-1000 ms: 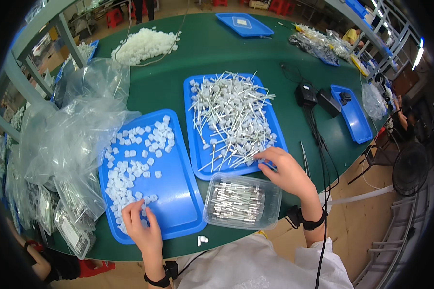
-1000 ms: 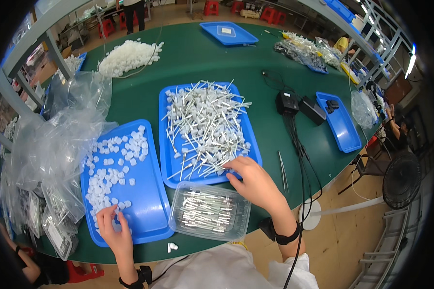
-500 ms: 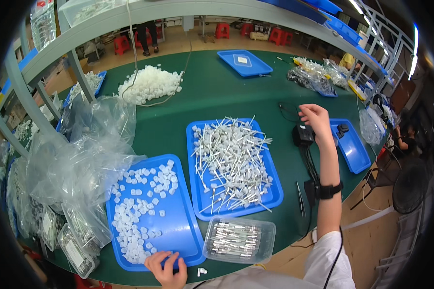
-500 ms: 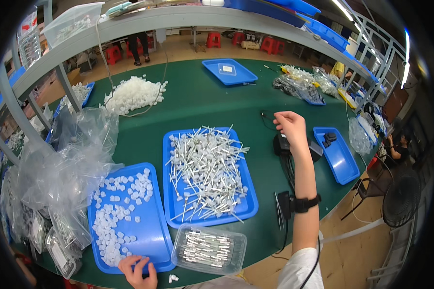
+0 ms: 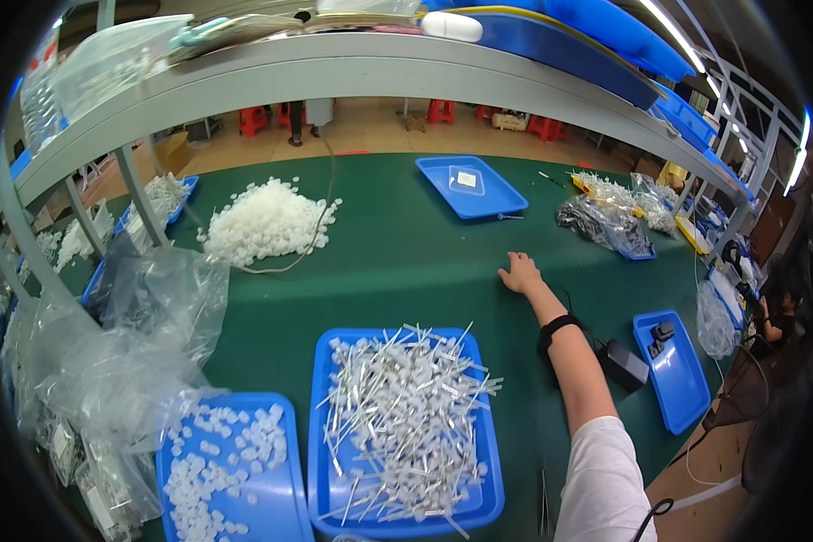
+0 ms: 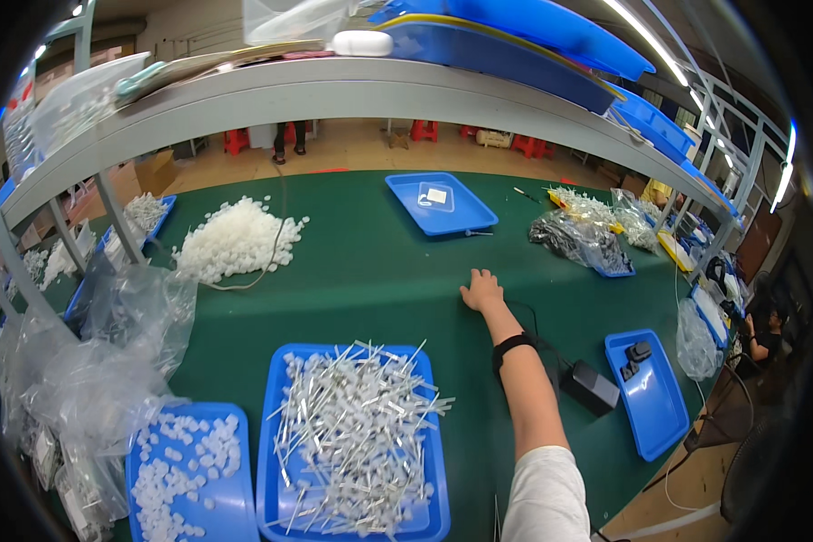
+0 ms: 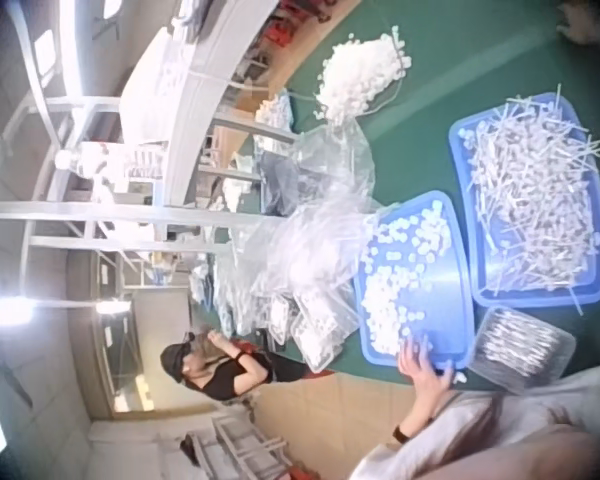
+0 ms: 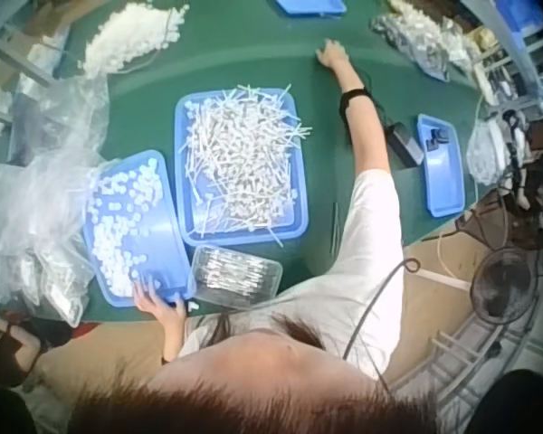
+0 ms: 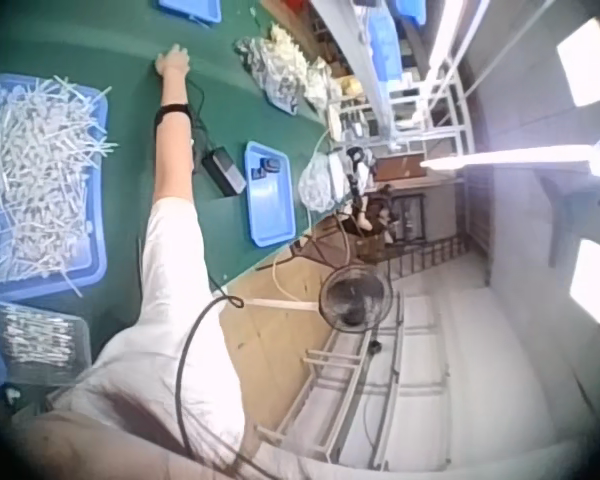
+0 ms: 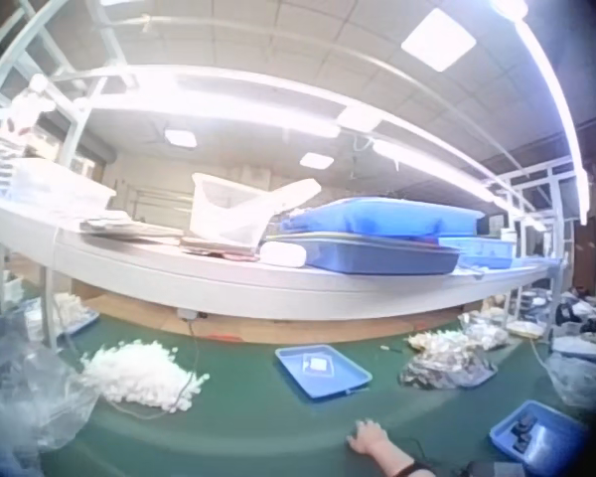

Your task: Assembling small plastic and metal components by hand at a factory workstation.

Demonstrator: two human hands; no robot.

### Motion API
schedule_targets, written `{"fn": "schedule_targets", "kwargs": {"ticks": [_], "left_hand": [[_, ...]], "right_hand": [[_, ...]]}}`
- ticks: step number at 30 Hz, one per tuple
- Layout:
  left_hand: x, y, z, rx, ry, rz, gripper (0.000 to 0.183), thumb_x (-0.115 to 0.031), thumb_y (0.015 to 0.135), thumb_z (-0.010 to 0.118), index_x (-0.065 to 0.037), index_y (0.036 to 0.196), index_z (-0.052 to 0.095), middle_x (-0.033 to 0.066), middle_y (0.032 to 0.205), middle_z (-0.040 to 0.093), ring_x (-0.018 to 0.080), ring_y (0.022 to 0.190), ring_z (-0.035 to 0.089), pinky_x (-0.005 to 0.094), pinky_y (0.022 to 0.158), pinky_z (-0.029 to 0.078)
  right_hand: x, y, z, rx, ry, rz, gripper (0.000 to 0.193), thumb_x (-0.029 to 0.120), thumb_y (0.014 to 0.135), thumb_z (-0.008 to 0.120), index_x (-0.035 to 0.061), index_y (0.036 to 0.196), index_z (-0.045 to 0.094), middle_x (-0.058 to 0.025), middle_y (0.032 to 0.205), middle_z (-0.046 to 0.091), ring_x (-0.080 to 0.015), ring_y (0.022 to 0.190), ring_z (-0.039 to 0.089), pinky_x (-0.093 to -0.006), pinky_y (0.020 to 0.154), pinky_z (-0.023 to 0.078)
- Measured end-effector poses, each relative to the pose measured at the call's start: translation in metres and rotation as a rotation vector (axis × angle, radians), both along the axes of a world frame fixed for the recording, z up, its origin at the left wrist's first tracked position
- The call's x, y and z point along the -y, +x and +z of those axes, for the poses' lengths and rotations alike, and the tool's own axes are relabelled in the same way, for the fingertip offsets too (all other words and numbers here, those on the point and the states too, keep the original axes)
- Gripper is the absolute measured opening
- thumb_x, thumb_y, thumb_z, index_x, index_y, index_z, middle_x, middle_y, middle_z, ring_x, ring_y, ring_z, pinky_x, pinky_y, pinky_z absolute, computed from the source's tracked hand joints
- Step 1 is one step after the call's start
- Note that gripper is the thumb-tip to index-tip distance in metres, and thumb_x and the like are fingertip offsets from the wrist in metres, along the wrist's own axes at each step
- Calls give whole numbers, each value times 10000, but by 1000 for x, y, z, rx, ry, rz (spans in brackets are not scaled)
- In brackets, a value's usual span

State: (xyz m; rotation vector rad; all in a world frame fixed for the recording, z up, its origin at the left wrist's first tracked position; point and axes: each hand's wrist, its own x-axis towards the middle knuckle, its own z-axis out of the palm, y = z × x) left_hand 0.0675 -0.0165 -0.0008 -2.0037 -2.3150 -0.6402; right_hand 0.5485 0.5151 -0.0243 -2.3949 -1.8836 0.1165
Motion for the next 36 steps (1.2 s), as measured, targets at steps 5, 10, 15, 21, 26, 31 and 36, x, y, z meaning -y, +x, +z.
{"fn": "schedule_targets", "kwargs": {"ticks": [5, 10, 15, 21, 26, 31, 36], "left_hand": [[-9, 7, -2, 9, -12, 28, 610, -446, 792, 481, 0, 1207, 455, 233, 1292, 361, 437, 1191, 291, 549, 974, 200], [-14, 10, -4, -8, -17, 35, 586, -469, 814, 449, 6, 1152, 498, 206, 1236, 429, 409, 1188, 319, 529, 974, 222], [-16, 18, -2, 19, -21, 79, 567, -468, 820, 438, 8, 1116, 528, 188, 1202, 467, 389, 1176, 350, 513, 979, 234], [-16, 17, -5, 8, -25, 50, 552, -446, 811, 452, 12, 1109, 532, 182, 1182, 485, 375, 1148, 378, 501, 972, 250], [-14, 18, -9, 36, 26, 49, 531, -423, 806, 462, 17, 1092, 541, 182, 1161, 502, 362, 1102, 414, 485, 960, 268], [-7, 15, -9, 25, 52, 65, 507, -374, 757, 532, 16, 1080, 548, 184, 1151, 511, 365, 1083, 422, 472, 958, 276], [-3, 12, -11, 83, 88, 43, 470, -245, 714, 578, 7, 1108, 526, 190, 1190, 478, 368, 1080, 414, 475, 951, 272]], "right_hand": [[-87, 52, -27, -54, 26, -3, 616, 363, 833, 523, 133, 1352, 281, -143, 1421, 200, -323, 1257, 300, -410, 1014, 312], [-136, 60, -32, -94, 82, -16, 600, 346, 833, 522, 136, 1348, 297, -190, 1414, 194, -349, 1259, 292, -391, 1026, 295], [-155, 49, -24, -37, 28, -37, 554, 408, 863, 442, 167, 1346, 315, -105, 1435, 198, -315, 1280, 270, -520, 1007, 257], [-163, 58, -24, -4, 48, -53, 445, 358, 911, 360, 164, 1311, 367, -21, 1422, 250, -247, 1271, 300, -575, 990, 236], [-159, 64, -26, -75, 150, -23, 465, 382, 908, 351, 159, 1317, 352, -21, 1423, 252, -270, 1248, 340, -598, 962, 270], [-145, 76, -18, -98, 175, -39, 527, 426, 895, 347, 145, 1341, 312, -86, 1419, 256, -300, 1276, 288, -514, 1000, 268], [-106, 72, 4, 1, 311, 29, 485, 390, 906, 326, 107, 1296, 384, -113, 1366, 334, -330, 1194, 392, -432, 965, 354]]}}
